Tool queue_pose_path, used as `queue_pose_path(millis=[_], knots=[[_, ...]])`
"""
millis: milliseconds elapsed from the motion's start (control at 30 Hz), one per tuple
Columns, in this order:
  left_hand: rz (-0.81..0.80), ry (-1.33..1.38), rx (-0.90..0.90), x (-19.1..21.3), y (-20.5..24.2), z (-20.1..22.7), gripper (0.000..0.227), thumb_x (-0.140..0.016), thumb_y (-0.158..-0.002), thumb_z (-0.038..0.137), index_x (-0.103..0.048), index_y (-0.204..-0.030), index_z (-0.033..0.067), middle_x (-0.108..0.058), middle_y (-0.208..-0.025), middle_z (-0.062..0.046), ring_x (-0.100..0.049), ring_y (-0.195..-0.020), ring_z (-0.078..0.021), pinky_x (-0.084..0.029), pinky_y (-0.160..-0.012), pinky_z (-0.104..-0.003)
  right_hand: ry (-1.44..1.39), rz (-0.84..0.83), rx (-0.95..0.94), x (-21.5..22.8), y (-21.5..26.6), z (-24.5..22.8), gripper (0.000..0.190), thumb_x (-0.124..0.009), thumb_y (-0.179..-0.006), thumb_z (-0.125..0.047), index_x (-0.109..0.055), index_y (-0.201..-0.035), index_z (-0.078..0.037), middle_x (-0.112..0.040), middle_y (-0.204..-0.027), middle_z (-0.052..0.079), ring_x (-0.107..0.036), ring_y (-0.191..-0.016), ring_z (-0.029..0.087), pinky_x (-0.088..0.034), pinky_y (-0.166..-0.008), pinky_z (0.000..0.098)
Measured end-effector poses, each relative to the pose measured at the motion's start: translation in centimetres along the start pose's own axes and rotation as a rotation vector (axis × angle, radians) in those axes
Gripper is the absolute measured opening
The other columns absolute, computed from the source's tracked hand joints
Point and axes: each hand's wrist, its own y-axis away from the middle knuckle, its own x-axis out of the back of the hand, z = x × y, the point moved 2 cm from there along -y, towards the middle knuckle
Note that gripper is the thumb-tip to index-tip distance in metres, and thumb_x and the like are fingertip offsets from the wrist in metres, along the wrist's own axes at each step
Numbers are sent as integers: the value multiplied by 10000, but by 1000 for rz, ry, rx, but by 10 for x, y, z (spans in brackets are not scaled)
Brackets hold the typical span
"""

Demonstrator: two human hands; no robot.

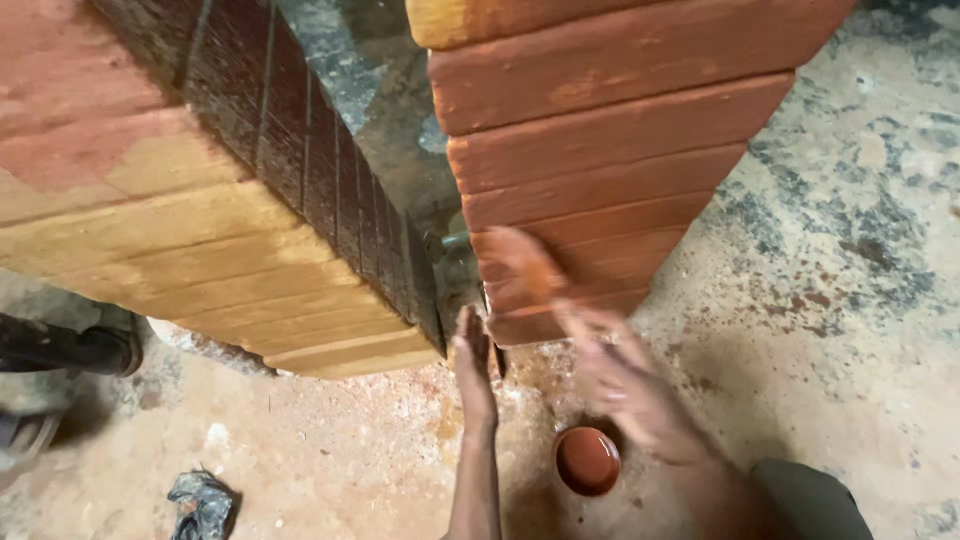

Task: The person paints a textured column with reddish-brown paint using a brush. They repeatedly dip the brush into a small container and apply paint to the lower section of the column while kneeling.

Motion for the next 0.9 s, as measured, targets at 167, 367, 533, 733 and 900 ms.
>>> queue_pose_path(millis=[167,367,533,733,900], knots=[[-167,-29,-43,-20,-9,-18,866,-246,-1002,666,-101,-1648,108,-88,-1737,-121,-107,-1600,-288,-119,-1277,-431,217,605,128,43,91,-62,413,-545,-1016,-183,-512,-1422,-116,-472,-709,-76,-384,-517,24,-332,-426,182],[-201,-100,-48,-11,-20,-20,895,-195,-1006,704,-144,-1647,81,-188,-1723,-128,-163,-1603,-309,-104,-1293,-464,75,513,379,58,78,-15,422,-588,-1062,-158,-490,-1471,-120,-521,-759,-70,-436,-527,36,-374,-425,197],[9,-89,30,19,-27,2,844,-126,-973,650,-191,-1626,119,-347,-1659,-80,-297,-1540,-296,-167,-1243,-476,305,477,462,-1,20,78,633,-633,-847,102,-458,-1409,-133,-512,-1505,4,-432,-618,53,-417,-418,186],[343,21,-196,65,-27,15,780,-189,-1070,589,-331,-1587,22,-410,-1643,-172,-392,-1526,-328,-276,-1297,-460,359,381,-248,-70,-9,143,341,-485,-1090,-115,-448,-1426,-168,-438,-960,179,-409,-547,70,-404,-434,191],[338,-6,-146,70,-24,22,766,-215,-1053,576,-299,-1592,38,-394,-1640,-182,-389,-1519,-330,-276,-1276,-445,218,347,-108,-41,1,107,435,-583,-997,-126,-441,-1408,-144,-522,-1180,0,-452,-604,64,-446,-451,199]])
